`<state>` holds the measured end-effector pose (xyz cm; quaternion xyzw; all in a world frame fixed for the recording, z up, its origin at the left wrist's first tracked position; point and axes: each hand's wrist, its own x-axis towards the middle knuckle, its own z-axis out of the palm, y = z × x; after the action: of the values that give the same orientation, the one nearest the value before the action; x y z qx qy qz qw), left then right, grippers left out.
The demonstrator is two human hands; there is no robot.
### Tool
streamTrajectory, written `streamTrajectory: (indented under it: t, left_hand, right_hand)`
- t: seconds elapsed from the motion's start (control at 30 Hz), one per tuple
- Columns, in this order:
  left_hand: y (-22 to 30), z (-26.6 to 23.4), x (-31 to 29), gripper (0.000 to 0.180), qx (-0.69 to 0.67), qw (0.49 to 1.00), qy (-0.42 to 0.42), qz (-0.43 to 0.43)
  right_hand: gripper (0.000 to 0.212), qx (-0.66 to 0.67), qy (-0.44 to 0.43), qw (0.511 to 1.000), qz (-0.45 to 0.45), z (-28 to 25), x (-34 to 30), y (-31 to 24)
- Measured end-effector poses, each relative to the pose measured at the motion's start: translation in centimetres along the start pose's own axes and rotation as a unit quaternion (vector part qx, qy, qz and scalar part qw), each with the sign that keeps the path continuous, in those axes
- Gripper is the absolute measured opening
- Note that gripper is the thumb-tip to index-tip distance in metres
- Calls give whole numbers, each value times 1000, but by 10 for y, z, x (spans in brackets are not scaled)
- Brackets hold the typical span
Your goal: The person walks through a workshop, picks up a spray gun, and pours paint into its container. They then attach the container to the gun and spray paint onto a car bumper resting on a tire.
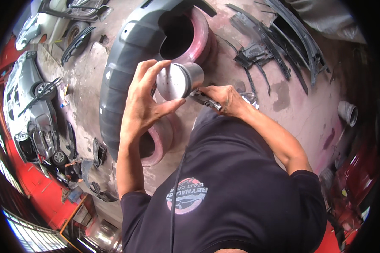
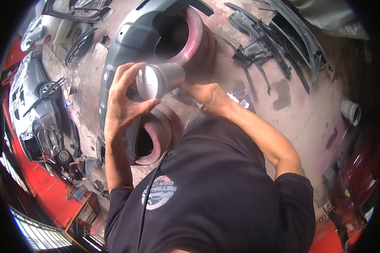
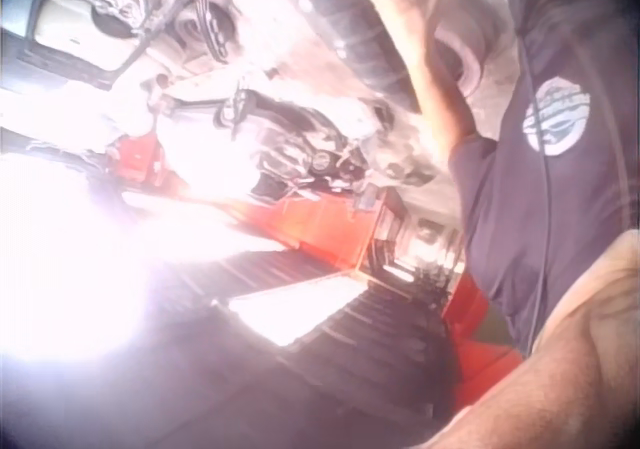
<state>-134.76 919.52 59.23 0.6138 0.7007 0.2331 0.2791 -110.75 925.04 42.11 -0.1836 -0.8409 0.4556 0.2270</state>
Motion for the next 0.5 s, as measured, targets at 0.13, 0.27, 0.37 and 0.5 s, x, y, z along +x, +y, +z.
streamTrajectory:
  t: [0.13,0.27,0.37,0.5]
  left_hand:
    - [-19,0,-6,86,-159,987,4,-17]
    - [-29,-4,-18,98,-333,940,27,-62]
    - [-25,0,-20,101,-351,932,56,-69]
    - [-13,0,-16,92,-266,962,53,-39]
  right_hand:
    - [47,-1,32,999,-2,9,-10,7]
    - [46,6,38,999,-10,7,-9,5]
    - [47,21,45,999,-11,8,-8,9]
    - [47,23,41,999,-13,4,-6,8]
